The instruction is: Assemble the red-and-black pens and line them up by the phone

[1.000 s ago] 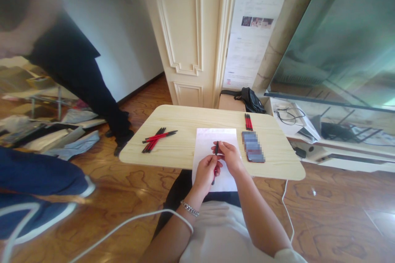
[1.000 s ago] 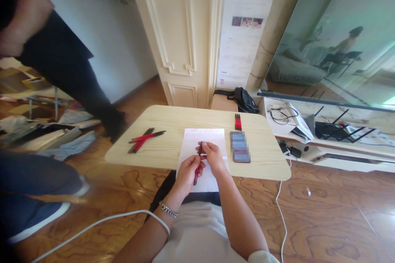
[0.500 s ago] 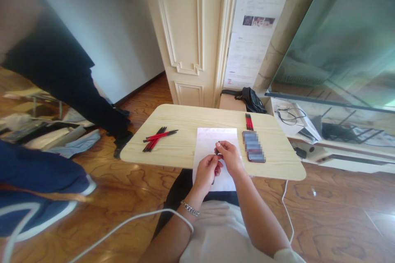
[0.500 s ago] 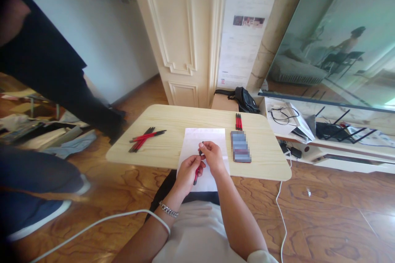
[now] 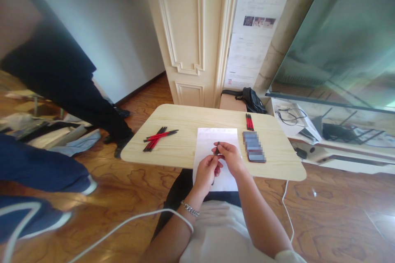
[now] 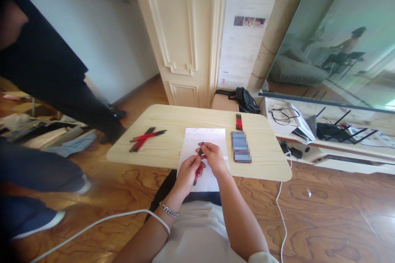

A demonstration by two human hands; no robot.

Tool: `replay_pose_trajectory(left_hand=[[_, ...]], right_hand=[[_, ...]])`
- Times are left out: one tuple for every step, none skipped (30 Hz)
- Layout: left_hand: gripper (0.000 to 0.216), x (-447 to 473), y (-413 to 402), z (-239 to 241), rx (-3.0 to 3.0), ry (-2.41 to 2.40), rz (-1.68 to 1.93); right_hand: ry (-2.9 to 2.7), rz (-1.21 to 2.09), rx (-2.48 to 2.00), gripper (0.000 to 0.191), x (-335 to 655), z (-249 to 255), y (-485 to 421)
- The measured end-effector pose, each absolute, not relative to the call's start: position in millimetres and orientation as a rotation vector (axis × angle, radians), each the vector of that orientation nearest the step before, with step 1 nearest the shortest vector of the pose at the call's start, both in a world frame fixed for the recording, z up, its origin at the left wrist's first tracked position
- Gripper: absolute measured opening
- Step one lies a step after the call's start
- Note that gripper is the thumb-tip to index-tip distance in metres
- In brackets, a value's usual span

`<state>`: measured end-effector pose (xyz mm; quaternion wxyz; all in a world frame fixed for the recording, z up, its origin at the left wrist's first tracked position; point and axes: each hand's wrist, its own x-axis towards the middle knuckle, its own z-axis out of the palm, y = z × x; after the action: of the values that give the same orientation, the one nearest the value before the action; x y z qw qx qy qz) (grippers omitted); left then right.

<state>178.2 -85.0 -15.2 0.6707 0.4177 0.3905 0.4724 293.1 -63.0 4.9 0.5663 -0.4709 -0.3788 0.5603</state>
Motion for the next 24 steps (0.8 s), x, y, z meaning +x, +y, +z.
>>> replay_pose_trajectory(left_hand=[[0.036, 178.0, -84.9, -15.9, 0.94, 0.876, 1.074], [0.035, 177.9, -84.8, -16.6, 0.941, 0.871, 1.081], [0.035, 177.9, -84.5, -17.2, 0.943, 0.867, 1.088], [0.035, 177.9, -84.3, -17.6, 0.945, 0.863, 1.091], [0.035, 178.0, -84.1, -17.8, 0.946, 0.86, 1.092], [0.035, 178.1, -83.9, -17.9, 0.944, 0.857, 1.091], [0.036, 178.1, -83.8, -17.8, 0.94, 0.857, 1.088], [0.037, 178.1, -83.8, -17.6, 0.933, 0.859, 1.085], [0.038, 177.9, -84.0, -17.2, 0.929, 0.861, 1.079], [0.039, 177.7, -84.2, -16.8, 0.926, 0.865, 1.074], [0.04, 177.3, -84.5, -16.3, 0.926, 0.869, 1.069], [0.04, 176.9, -84.8, -15.7, 0.929, 0.87, 1.064], [0.04, 176.5, -85.1, -15.2, 0.933, 0.871, 1.061], [0.039, 176.0, -85.3, -14.7, 0.937, 0.873, 1.056], [0.039, 175.6, -85.6, -14.3, 0.94, 0.876, 1.052], [0.038, 175.1, -85.9, -13.9, 0.943, 0.88, 1.048], [0.038, 174.6, -86.1, -13.6, 0.947, 0.882, 1.044], [0.037, 174.0, -86.5, -13.3, 0.95, 0.886, 1.04], [0.036, 173.2, -87.0, -13.2, 0.953, 0.89, 1.037], [0.036, 172.2, -87.5, -13.3, 0.956, 0.895, 1.032], [0.035, 171.0, -88.1, -13.5, 0.957, 0.901, 1.027], [0.035, 169.5, -88.6, -13.9, 0.955, 0.907, 1.021], [0.035, 167.6, -89.1, -14.5, 0.95, 0.912, 1.018], [0.035, 165.5, -89.4, -15.2, 0.942, 0.914, 1.02]], right_hand=[[-0.894, 1.346, -1.101, 0.038, 293.4, 5.3, -63.5], [-0.9, 1.353, -1.102, 0.038, 293.6, 5.3, -63.8], [-0.911, 1.337, -1.113, 0.038, 293.8, 4.9, -64.0], [-0.925, 1.302, -1.129, 0.038, 294.0, 4.1, -64.0], [-0.937, 1.26, -1.148, 0.037, 294.3, 3.1, -63.8], [-0.948, 1.228, -1.165, 0.036, 294.9, 1.8, -63.3], [-0.958, 1.214, -1.176, 0.035, 295.8, 0.6, -62.5], [-0.965, 1.218, -1.181, 0.035, 296.9, -0.4, -61.4], [-0.97, 1.234, -1.183, 0.034, 298.3, -1.2, -60.1], [-0.972, 1.252, -1.182, 0.034, 299.7, -1.7, -58.5], [-0.974, 1.265, -1.179, 0.034, 301.2, -1.8, -56.8], [-0.975, 1.274, -1.174, 0.035, 302.5, -1.6, -55.0], [-0.973, 1.281, -1.169, 0.035, 303.5, -1.1, -53.2], [-0.971, 1.29, -1.165, 0.036, 304.3, -0.3, -51.3], [-0.971, 1.297, -1.165, 0.036, 304.8, 0.9, -49.4], [-0.974, 1.3, -1.174, 0.037, 305.2, 2.4, -47.4], [-0.977, 1.298, -1.189, 0.037, 305.5, 4.1, -45.0], [-0.98, 1.29, -1.206, 0.037, 305.9, 6.0, -42.1], [-0.979, 1.276, -1.22, 0.038, 306.5, 8.0, -38.4], [-0.972, 1.262, -1.226, 0.038, 307.4, 9.8, -33.9], [-0.961, 1.247, -1.226, 0.038, 308.5, 11.5, -28.6], [-0.949, 1.227, -1.225, 0.038, 309.7, 12.7, -22.5], [-0.942, 1.198, -1.229, 0.038, 310.9, 13.5, -15.9], [-0.948, 1.16, -1.249, 0.037, 311.8, 13.7, -9.3]])
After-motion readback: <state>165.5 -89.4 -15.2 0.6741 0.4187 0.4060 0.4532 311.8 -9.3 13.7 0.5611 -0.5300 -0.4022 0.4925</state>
